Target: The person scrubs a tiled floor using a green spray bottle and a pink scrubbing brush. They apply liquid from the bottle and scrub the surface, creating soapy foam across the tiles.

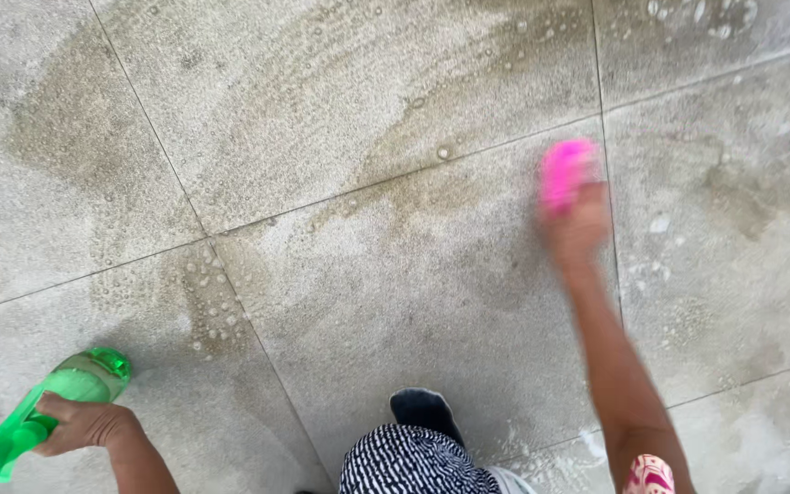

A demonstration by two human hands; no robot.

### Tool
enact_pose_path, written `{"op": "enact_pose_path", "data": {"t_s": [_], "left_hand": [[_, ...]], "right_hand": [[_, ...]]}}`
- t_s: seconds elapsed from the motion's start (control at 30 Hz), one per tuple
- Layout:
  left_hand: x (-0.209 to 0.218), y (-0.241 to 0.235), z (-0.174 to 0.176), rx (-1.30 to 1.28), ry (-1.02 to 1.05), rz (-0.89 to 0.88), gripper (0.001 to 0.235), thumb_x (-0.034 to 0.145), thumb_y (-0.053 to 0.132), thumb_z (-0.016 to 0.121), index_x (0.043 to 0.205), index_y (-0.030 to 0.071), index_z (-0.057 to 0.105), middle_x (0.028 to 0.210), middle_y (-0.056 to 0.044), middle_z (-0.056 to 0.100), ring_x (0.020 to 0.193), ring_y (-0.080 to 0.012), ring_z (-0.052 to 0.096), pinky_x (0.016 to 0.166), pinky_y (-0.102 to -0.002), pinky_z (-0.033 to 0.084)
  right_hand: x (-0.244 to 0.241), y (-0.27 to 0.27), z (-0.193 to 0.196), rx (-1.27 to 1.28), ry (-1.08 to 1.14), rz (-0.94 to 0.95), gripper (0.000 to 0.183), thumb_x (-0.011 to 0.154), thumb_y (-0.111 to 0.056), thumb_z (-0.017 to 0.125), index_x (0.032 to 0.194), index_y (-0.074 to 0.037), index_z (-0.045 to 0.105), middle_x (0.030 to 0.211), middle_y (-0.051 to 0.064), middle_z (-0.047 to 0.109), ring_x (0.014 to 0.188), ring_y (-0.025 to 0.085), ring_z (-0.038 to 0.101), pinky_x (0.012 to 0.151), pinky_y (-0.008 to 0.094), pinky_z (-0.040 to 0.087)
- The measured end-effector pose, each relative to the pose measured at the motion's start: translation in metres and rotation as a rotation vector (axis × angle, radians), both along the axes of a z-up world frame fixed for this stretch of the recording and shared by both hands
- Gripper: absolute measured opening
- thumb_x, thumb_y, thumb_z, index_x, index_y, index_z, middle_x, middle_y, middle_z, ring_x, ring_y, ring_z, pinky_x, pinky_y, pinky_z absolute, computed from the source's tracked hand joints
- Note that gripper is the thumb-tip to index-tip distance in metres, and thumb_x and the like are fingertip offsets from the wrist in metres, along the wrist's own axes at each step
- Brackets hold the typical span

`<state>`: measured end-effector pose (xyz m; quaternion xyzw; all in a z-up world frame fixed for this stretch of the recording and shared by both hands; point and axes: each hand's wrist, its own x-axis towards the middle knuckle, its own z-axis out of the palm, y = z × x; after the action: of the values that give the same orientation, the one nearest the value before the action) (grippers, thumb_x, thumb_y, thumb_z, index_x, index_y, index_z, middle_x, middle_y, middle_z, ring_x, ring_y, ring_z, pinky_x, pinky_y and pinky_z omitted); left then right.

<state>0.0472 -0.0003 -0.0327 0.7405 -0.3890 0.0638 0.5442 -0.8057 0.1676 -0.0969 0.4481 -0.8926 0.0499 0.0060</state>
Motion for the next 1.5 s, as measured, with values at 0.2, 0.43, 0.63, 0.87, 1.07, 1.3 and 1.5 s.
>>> {"op": "enact_pose_path", "data": {"t_s": [0.2,0.43,0.63,0.87,1.07,1.3,1.5], "left_hand": [[-0.009,-0.003,0.015,-0.019,0.18,-0.09,0.019,0.094,0.006,0.073,0.088,-0.011,0.065,0.084,-0.012,0.07,0.075,-0.0207,0.064,0.07,-0.038,0.06],[-0.01,-0.008,-0.005,0.002,0.096,0.013,0.022,0.095,0.009,0.073,0.084,-0.008,0.065,0.077,-0.01,0.066,0.069,-0.019,0.057,0.064,-0.036,0.054],[-0.005,-0.009,0.024,-0.013,0.131,-0.061,0.017,0.095,0.008,0.072,0.09,-0.007,0.067,0.082,-0.011,0.069,0.074,-0.0201,0.061,0.069,-0.037,0.054],[-0.001,-0.003,-0.004,-0.126,-0.037,-0.112,0.013,0.096,0.007,0.068,0.099,-0.006,0.072,0.09,-0.014,0.074,0.08,-0.0225,0.067,0.076,-0.038,0.057],[-0.013,-0.002,0.0,0.019,0.052,0.026,0.014,0.095,0.011,0.073,0.096,-0.004,0.071,0.089,-0.01,0.075,0.078,-0.0207,0.069,0.074,-0.038,0.059],[-0.041,0.004,0.024,0.005,0.251,-0.022,0.012,0.091,0.008,0.068,0.098,-0.002,0.068,0.093,-0.009,0.073,0.079,-0.0205,0.067,0.073,-0.039,0.06],[-0.045,0.004,0.016,-0.004,0.181,0.0,0.014,0.098,0.008,0.068,0.107,-0.002,0.068,0.105,-0.012,0.072,0.094,-0.0225,0.067,0.086,-0.039,0.058]], "right_hand": [[-0.057,0.039,0.02,0.041,-0.061,0.015,0.077,0.098,-0.057,0.062,0.161,-0.016,0.04,0.113,0.013,0.064,0.086,0.022,0.065,0.062,0.036,0.055],[-0.012,-0.018,0.058,-0.267,-0.078,-0.339,0.051,0.111,-0.049,0.052,0.134,-0.004,0.058,0.11,0.018,0.067,0.097,0.031,0.066,0.081,0.05,0.055],[0.215,-0.08,0.001,0.043,-0.37,0.363,0.077,0.087,-0.031,0.07,0.157,-0.024,0.038,0.127,0.017,0.059,0.1,0.03,0.063,0.072,0.04,0.056],[-0.013,-0.089,0.104,-0.374,-0.334,-0.41,0.066,0.098,-0.026,0.062,0.158,-0.011,0.036,0.118,0.014,0.064,0.101,0.031,0.064,0.083,0.046,0.054],[0.326,-0.209,0.072,-0.289,0.008,0.384,0.072,0.074,-0.031,0.07,0.14,-0.014,0.047,0.126,0.008,0.063,0.096,0.028,0.068,0.063,0.04,0.06],[0.307,-0.211,0.019,-0.073,-0.44,0.526,0.042,0.101,-0.034,0.058,0.132,-0.006,0.054,0.115,0.013,0.064,0.098,0.028,0.066,0.08,0.044,0.055],[0.089,-0.233,0.082,-0.335,-0.408,-0.109,0.042,0.109,-0.03,0.062,0.136,0.0,0.053,0.115,0.02,0.061,0.098,0.033,0.064,0.083,0.046,0.052]]}}
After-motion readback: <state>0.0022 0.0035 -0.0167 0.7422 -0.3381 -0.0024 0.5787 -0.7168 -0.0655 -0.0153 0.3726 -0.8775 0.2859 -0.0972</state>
